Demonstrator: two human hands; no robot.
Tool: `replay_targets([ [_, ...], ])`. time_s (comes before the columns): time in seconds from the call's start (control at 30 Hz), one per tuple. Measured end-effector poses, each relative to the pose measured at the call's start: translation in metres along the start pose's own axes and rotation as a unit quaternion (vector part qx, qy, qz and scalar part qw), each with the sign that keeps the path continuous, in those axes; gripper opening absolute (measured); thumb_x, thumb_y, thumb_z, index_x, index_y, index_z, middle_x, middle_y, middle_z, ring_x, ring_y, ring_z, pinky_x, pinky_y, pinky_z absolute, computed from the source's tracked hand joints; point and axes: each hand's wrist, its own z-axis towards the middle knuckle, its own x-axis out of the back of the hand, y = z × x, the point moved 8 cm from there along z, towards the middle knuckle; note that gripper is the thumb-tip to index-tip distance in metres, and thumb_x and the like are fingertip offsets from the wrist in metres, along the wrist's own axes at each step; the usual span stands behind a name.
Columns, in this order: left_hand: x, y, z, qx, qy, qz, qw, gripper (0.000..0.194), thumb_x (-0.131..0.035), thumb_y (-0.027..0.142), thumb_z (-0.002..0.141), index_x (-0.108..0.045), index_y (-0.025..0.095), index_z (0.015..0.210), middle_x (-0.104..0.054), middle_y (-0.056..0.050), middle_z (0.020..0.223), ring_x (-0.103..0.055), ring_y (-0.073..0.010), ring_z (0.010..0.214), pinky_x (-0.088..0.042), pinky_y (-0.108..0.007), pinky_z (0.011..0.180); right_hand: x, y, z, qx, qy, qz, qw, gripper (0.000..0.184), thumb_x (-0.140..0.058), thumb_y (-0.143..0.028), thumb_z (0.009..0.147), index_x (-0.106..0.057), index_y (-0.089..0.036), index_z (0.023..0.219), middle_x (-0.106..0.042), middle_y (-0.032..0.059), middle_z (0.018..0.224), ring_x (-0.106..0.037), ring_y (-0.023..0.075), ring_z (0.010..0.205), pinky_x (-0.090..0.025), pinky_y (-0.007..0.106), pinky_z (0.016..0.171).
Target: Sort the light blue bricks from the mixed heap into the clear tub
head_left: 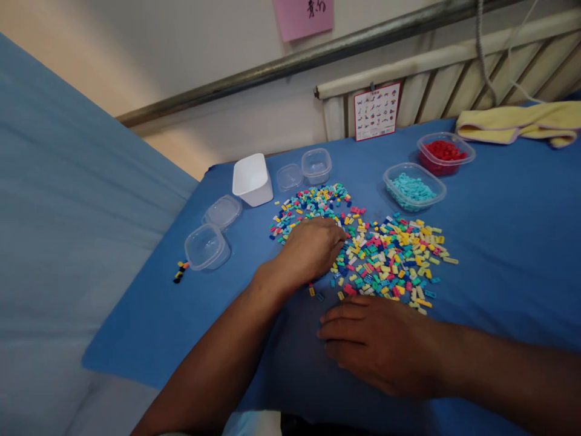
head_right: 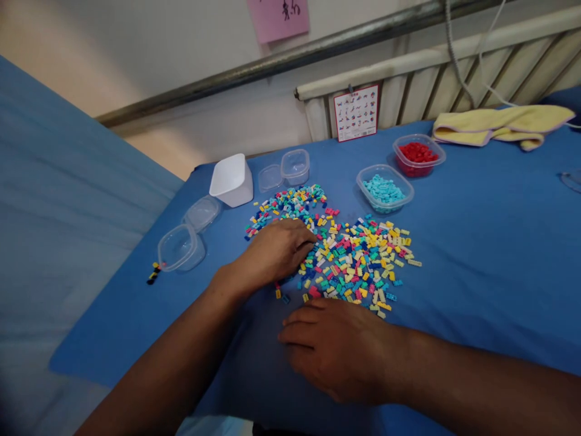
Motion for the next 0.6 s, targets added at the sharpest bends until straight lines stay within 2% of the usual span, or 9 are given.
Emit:
replay_targets([
  [0.23, -0.0065, -0.0048, 0.0012, -0.004, 0.002, 0.053, 0.999, 0.029, -0.049, 0.025, 0.11, -0.076, 0.017, 0.101, -0.075, -0.011, 0.103, -0.07, -0.0272, 0.097, -0.055, -0.042, 0.086, -0.0016, 0.0016, 0.0004, -0.006, -0.013, 0.008, 1.0, 0.028, -0.054, -0.027, 0.112, -0.078, -0.021, 0.127, -0.077, 0.0057, 0.143, -0.066, 0.0234, 0.134, -0.053, 0.042, 0.11],
  [0.43, -0.0072, -0.0014, 0.0008, -0.018, 0.031, 0.06, 0.998, 0.031, -0.046, 0.025, 0.111, -0.075, 0.015, 0.105, -0.073, -0.011, 0.102, -0.068, -0.0266, 0.095, -0.054, -0.042, 0.085, -0.001, 0.0014, 0.0004, -0.007, -0.013, 0.007, 1.0, 0.029, -0.053, -0.027, 0.113, -0.077, -0.022, 0.127, -0.076, 0.004, 0.145, -0.065, 0.024, 0.136, -0.053, 0.043, 0.111],
  [0.6, -0.0044, 0.0033, -0.0012, -0.033, 0.015, 0.061, 0.997, 0.031, -0.047, 0.028, 0.112, -0.074, 0.015, 0.102, -0.073, -0.012, 0.105, -0.068, -0.026, 0.096, -0.054, -0.041, 0.085, -0.0025, 0.0025, -0.0002, -0.007, -0.012, 0.009, 1.0, 0.028, -0.053, -0.027, 0.112, -0.077, -0.021, 0.127, -0.076, 0.0041, 0.145, -0.066, 0.0241, 0.135, -0.053, 0.042, 0.11],
])
